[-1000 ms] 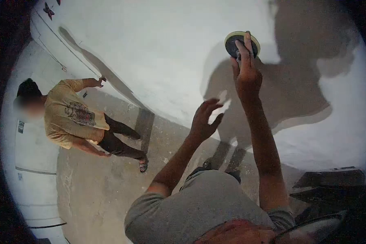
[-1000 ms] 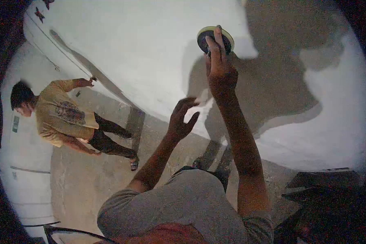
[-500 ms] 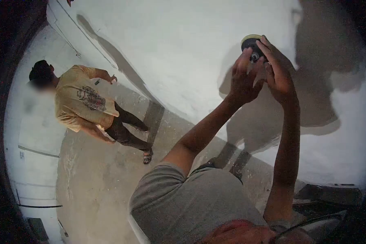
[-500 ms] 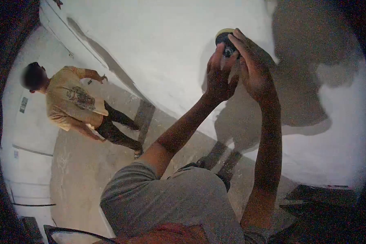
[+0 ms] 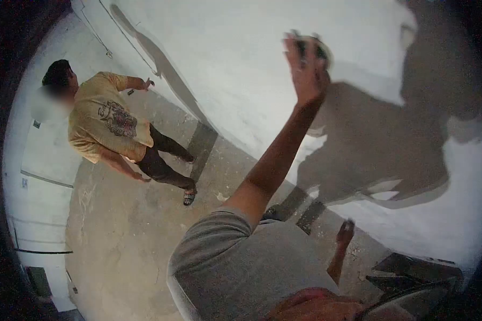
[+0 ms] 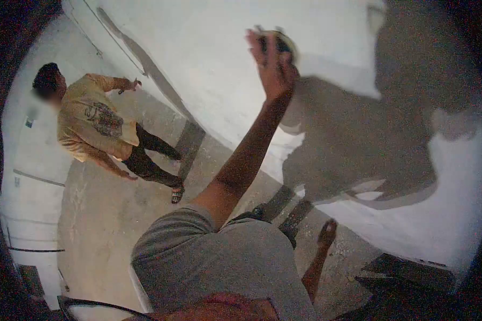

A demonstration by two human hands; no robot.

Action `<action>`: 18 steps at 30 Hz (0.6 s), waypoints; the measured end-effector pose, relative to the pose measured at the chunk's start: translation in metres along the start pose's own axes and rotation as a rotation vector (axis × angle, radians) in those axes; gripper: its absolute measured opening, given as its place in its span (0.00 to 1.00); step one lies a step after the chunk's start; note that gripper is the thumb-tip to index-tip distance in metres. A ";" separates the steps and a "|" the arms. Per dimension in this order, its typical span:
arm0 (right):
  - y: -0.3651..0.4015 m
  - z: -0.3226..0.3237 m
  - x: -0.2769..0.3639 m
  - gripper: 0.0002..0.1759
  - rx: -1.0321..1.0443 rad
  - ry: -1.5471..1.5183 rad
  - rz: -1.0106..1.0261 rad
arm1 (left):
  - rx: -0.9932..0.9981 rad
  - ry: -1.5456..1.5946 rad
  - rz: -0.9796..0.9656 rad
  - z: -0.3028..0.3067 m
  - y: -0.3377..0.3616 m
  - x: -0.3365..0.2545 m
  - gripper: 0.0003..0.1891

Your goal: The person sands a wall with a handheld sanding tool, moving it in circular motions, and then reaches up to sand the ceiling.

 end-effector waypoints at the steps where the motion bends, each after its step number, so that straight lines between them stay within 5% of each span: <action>1: 0.020 -0.023 -0.084 0.24 -0.045 0.151 0.124 | -0.102 0.079 0.091 0.013 -0.006 0.007 0.30; 2: 0.038 -0.059 -0.193 0.26 -0.012 0.312 0.048 | -0.131 0.150 0.140 0.017 -0.008 0.008 0.30; 3: 0.056 -0.098 -0.293 0.29 0.090 -0.468 0.117 | -0.128 0.151 0.138 0.015 -0.006 0.003 0.30; 4: 0.074 0.008 -0.348 0.29 0.089 -0.471 0.116 | -0.118 0.116 0.146 0.012 -0.002 -0.003 0.30; 9: 0.101 0.022 -0.379 0.30 0.273 -0.542 -0.295 | 0.029 0.052 -0.076 -0.007 0.025 -0.024 0.31; 12: 0.126 -0.006 -0.382 0.30 0.385 -0.572 -0.542 | -0.041 0.055 -0.013 0.016 -0.003 -0.010 0.30; 15: 0.167 -0.084 -0.297 0.30 0.495 -0.597 -0.789 | -0.177 0.229 0.129 0.044 -0.026 0.002 0.31; 17: 0.123 -0.095 -0.356 0.29 0.312 -0.675 -0.817 | -0.153 0.182 0.148 0.037 -0.015 -0.001 0.31; 18: 0.111 -0.096 -0.316 0.29 0.311 -0.676 -0.817 | -0.130 0.136 0.167 0.032 -0.007 -0.002 0.31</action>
Point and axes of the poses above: each hand's wrist, its own y-axis away from the middle knuckle, its own z-axis out of the back of the hand, x = y × z, the point moved 7 cm from there along -y, towards the middle knuckle, and after that the axes turned 10 degrees about x, right-handed, at the moved point
